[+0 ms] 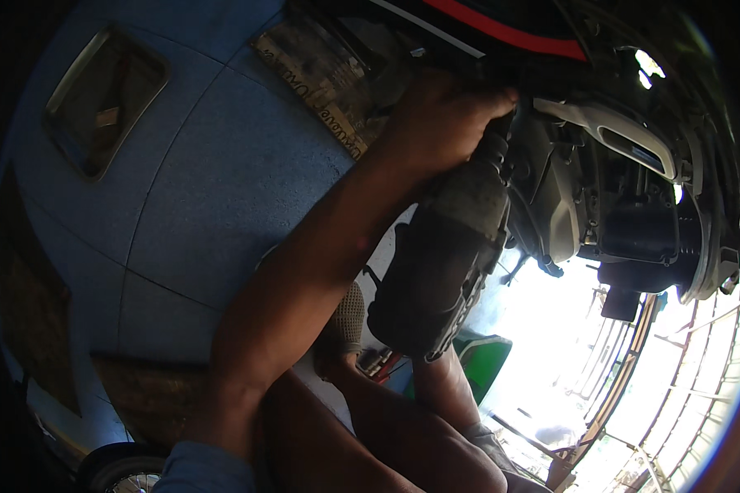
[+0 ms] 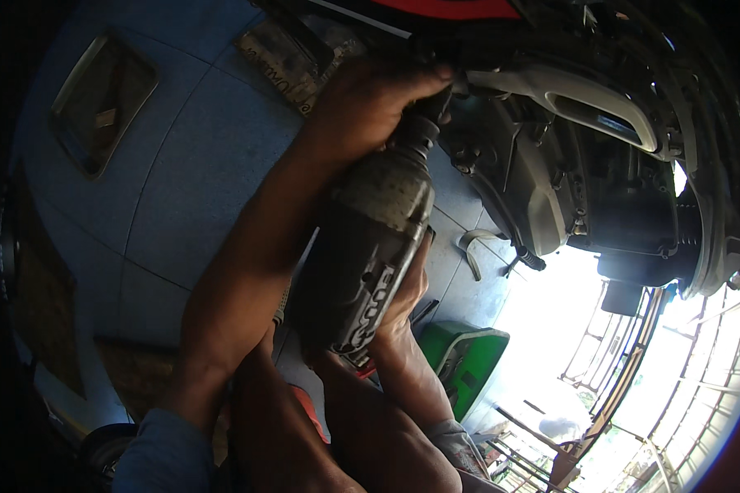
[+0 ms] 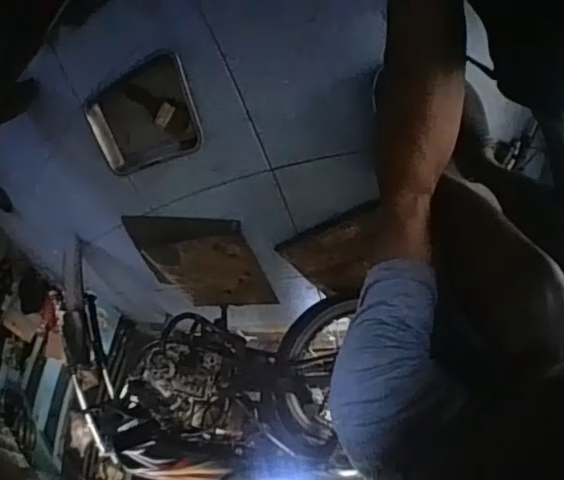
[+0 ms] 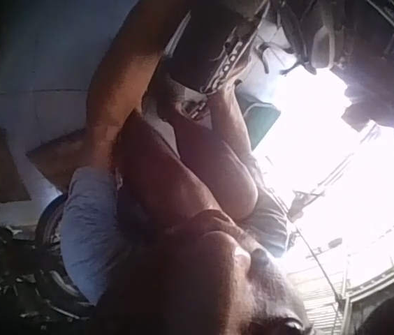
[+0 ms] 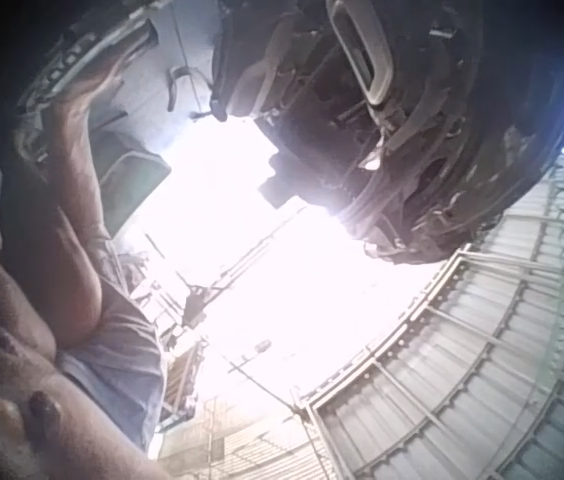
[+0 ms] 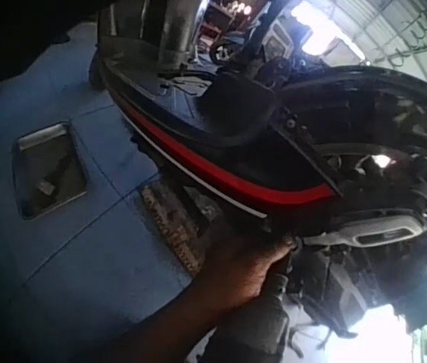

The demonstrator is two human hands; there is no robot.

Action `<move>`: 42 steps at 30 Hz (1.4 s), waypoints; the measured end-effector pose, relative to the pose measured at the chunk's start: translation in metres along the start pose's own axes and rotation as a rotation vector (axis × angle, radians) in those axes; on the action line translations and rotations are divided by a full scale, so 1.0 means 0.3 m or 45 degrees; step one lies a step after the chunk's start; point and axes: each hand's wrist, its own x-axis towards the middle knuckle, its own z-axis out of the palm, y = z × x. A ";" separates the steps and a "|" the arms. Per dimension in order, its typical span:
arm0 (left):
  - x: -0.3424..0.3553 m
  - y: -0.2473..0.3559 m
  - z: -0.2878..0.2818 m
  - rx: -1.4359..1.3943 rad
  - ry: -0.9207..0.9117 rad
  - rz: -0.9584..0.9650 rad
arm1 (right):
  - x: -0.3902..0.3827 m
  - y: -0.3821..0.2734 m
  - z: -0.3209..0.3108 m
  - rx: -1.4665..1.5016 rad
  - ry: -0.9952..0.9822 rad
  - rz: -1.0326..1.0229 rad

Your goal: Disassembling motorcycle transmission components using an impact wrench.

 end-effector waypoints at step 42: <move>0.076 0.034 -0.096 -0.452 -0.311 -0.714 | 0.088 -0.252 0.052 0.215 -0.126 0.250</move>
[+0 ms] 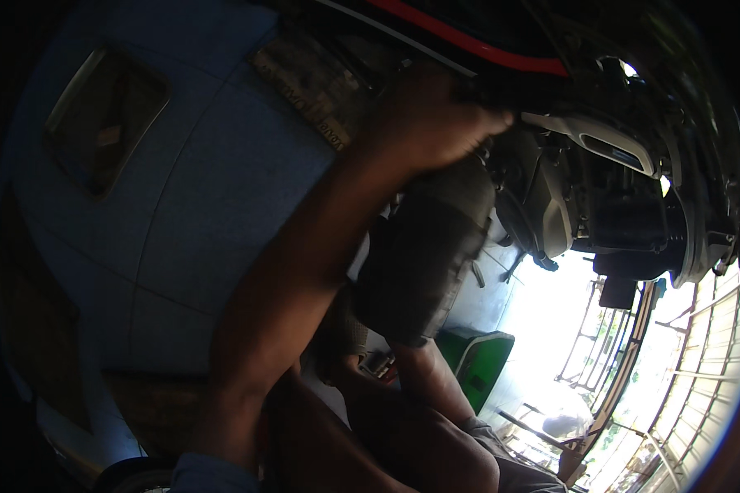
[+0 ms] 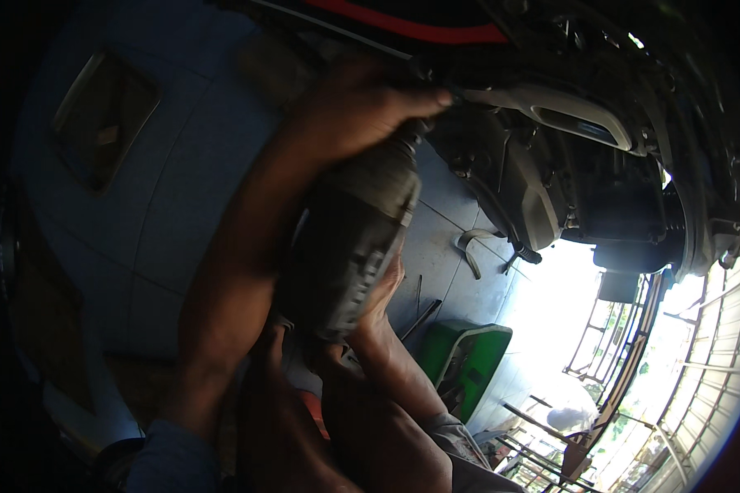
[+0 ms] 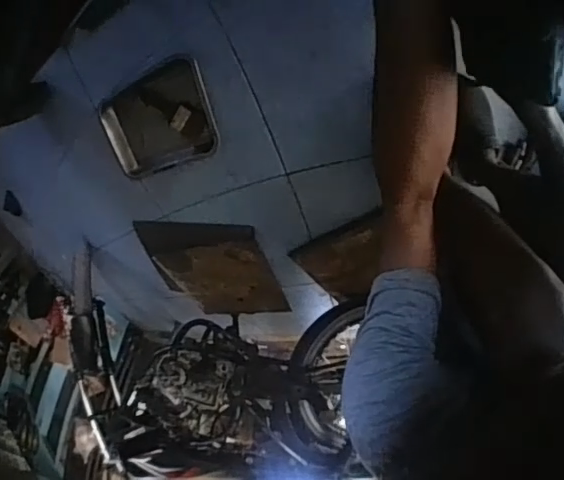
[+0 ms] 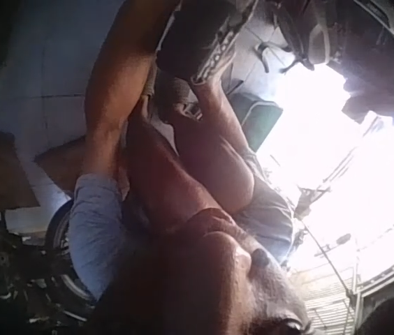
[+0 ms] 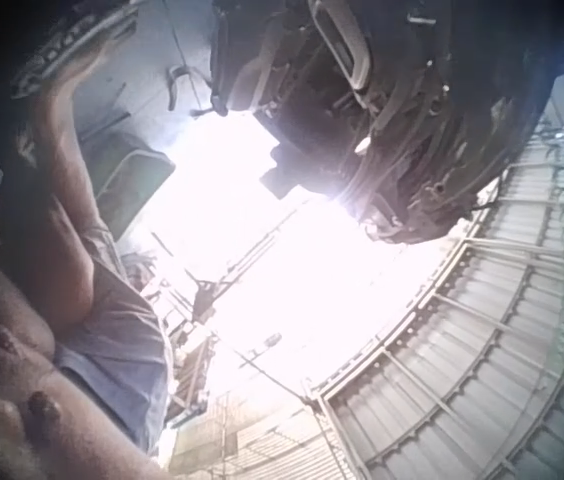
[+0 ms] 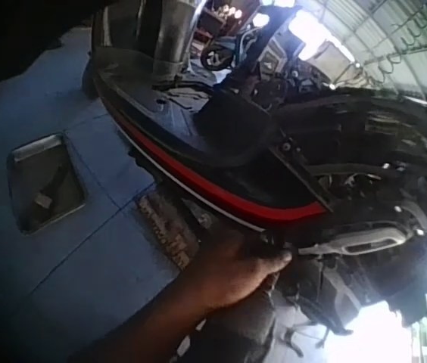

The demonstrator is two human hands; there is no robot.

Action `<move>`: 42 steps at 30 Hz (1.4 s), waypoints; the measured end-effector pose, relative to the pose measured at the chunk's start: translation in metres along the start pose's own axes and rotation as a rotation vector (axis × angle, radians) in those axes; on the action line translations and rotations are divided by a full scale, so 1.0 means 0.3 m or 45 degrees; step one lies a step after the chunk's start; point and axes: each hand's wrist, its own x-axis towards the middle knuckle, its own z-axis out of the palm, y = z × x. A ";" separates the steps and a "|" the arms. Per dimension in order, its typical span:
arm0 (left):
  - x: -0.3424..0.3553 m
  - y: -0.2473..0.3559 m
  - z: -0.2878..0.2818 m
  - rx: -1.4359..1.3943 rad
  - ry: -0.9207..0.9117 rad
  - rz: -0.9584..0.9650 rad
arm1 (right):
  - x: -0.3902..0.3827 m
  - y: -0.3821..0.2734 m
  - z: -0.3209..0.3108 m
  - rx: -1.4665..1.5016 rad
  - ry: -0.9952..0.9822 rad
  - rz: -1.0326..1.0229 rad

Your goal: Disassembling motorcycle transmission components using an impact wrench.

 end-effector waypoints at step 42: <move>-0.024 -0.141 0.243 0.084 0.695 0.559 | -0.064 0.263 -0.233 -0.303 0.114 -0.770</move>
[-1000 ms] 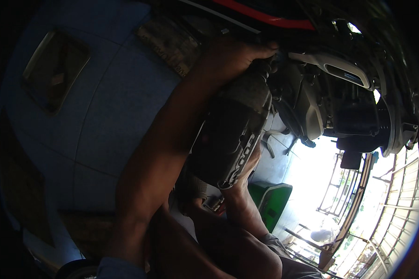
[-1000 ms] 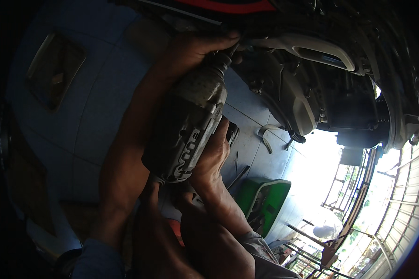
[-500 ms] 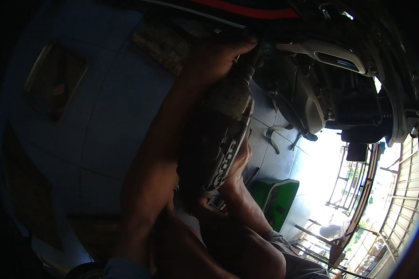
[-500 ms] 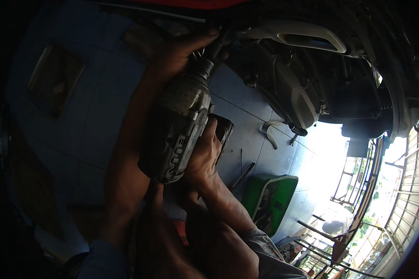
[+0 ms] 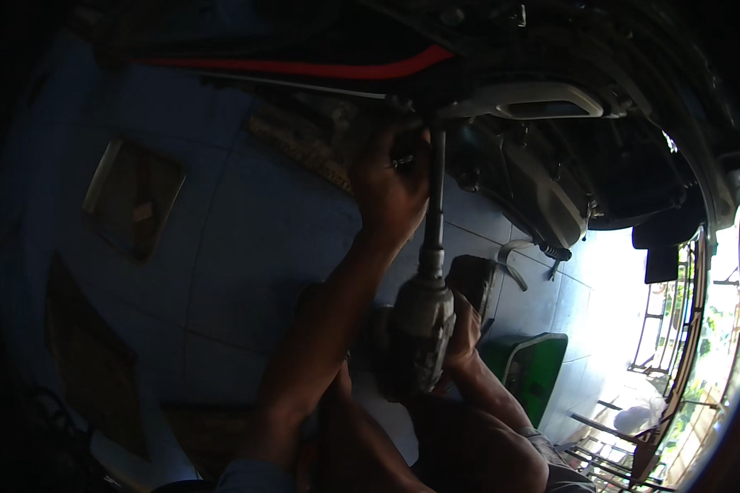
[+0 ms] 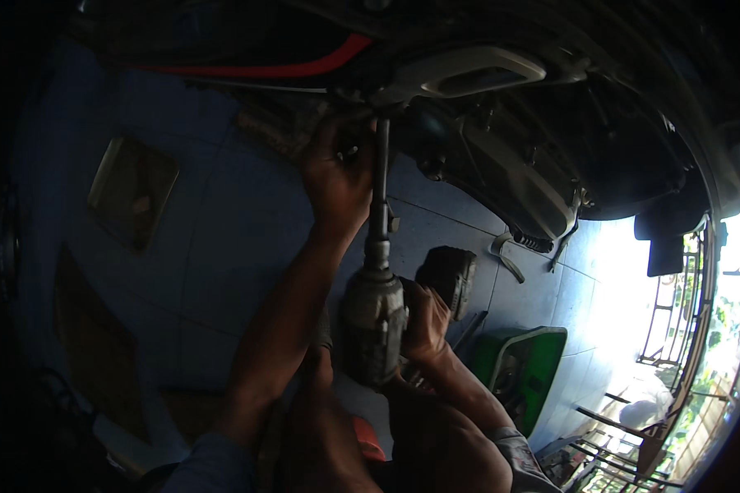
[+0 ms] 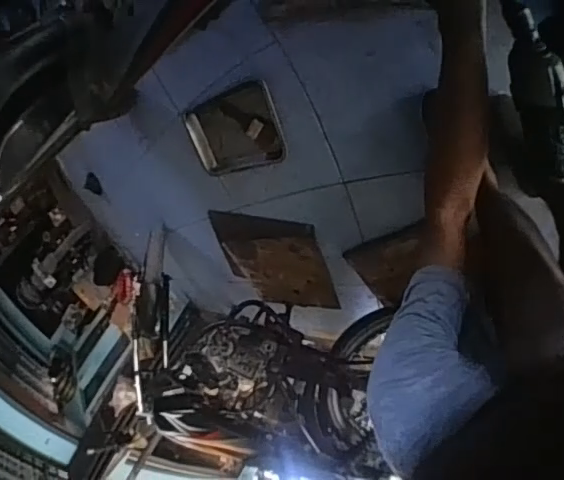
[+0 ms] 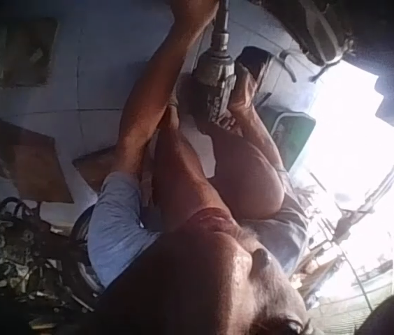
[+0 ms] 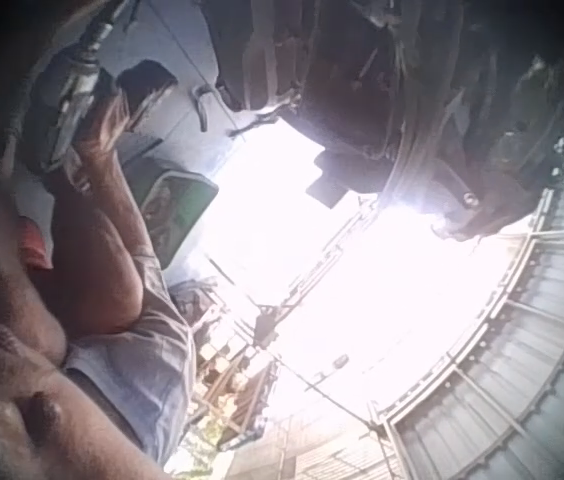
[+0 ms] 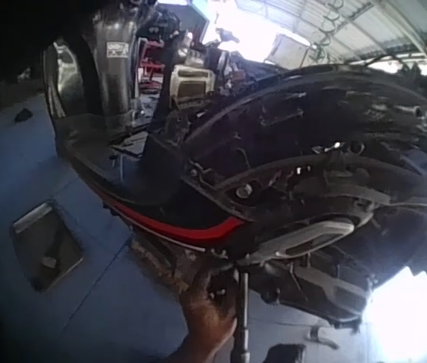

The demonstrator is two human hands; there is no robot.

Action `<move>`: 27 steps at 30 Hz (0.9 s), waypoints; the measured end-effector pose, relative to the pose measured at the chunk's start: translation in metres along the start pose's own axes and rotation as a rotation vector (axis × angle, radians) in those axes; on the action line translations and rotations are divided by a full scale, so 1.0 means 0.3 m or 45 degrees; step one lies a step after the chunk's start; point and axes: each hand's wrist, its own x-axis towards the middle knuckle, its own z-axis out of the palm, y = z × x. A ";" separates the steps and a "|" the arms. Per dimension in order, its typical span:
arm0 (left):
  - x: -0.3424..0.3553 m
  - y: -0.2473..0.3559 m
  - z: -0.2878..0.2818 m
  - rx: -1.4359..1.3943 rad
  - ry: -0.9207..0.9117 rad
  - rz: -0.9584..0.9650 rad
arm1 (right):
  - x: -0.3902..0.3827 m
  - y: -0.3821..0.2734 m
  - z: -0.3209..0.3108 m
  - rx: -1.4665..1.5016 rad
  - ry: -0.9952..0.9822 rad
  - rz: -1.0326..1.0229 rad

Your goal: Disassembling motorcycle transmission components using an impact wrench.

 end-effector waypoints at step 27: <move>-0.018 0.108 -0.009 0.263 0.366 0.116 | -0.619 0.342 -0.002 -0.381 -0.314 0.694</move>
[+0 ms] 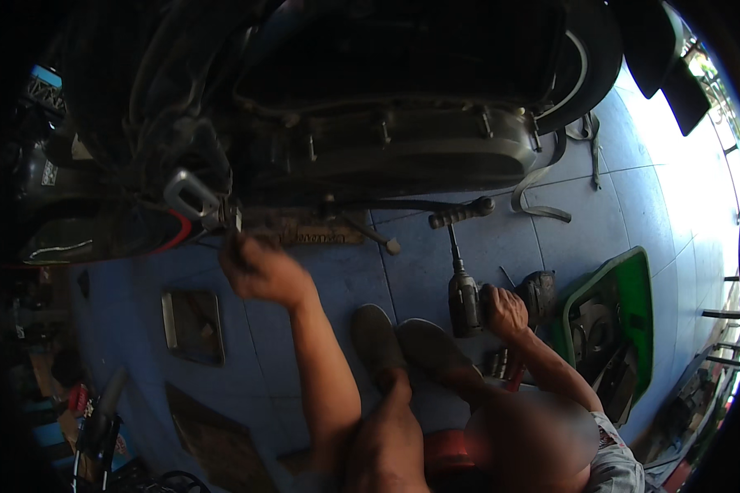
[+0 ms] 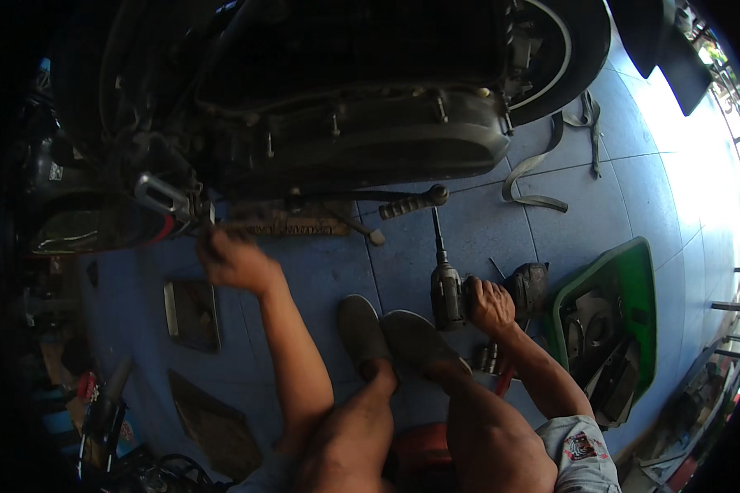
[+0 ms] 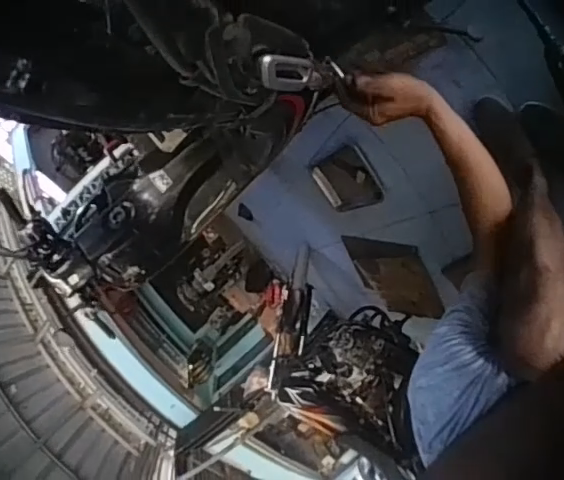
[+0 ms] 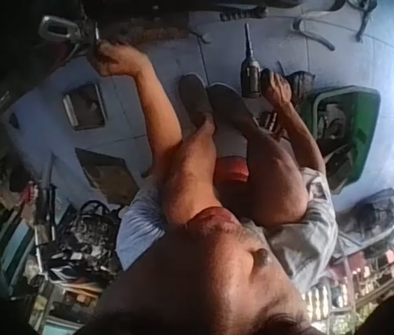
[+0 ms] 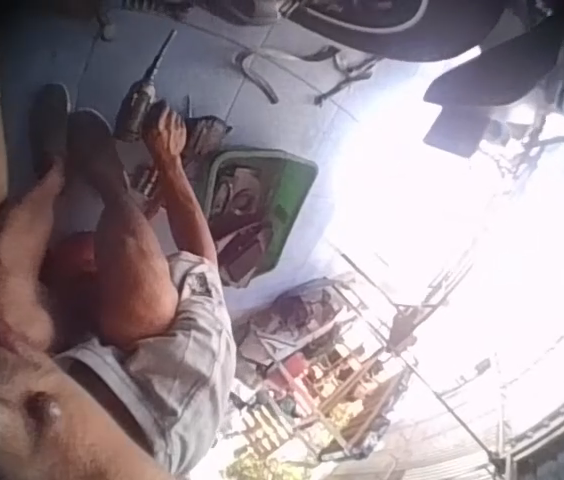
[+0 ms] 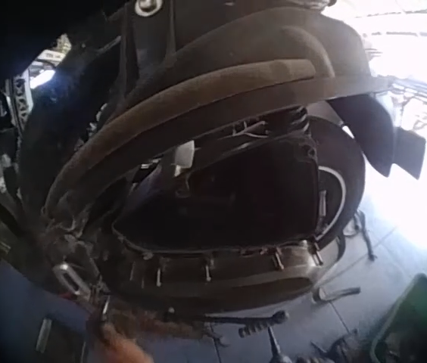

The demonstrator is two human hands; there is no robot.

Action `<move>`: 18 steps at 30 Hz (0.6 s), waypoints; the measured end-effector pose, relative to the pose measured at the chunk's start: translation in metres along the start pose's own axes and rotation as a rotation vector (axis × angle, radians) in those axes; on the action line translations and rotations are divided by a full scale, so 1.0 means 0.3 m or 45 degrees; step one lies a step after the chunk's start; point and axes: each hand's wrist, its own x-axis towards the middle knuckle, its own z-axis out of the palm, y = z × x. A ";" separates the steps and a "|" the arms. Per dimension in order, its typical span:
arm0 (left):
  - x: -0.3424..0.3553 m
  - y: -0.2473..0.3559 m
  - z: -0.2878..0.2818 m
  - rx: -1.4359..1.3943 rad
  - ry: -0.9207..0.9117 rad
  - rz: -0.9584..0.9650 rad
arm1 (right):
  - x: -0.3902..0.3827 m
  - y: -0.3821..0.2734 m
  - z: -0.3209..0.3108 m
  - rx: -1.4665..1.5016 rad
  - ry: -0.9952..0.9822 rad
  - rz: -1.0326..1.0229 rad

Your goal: Disassembling motorcycle transmission components using an impact wrench.

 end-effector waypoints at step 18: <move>-0.052 0.120 0.156 0.532 -0.604 0.483 | 0.132 -0.214 -0.330 0.263 -0.208 0.242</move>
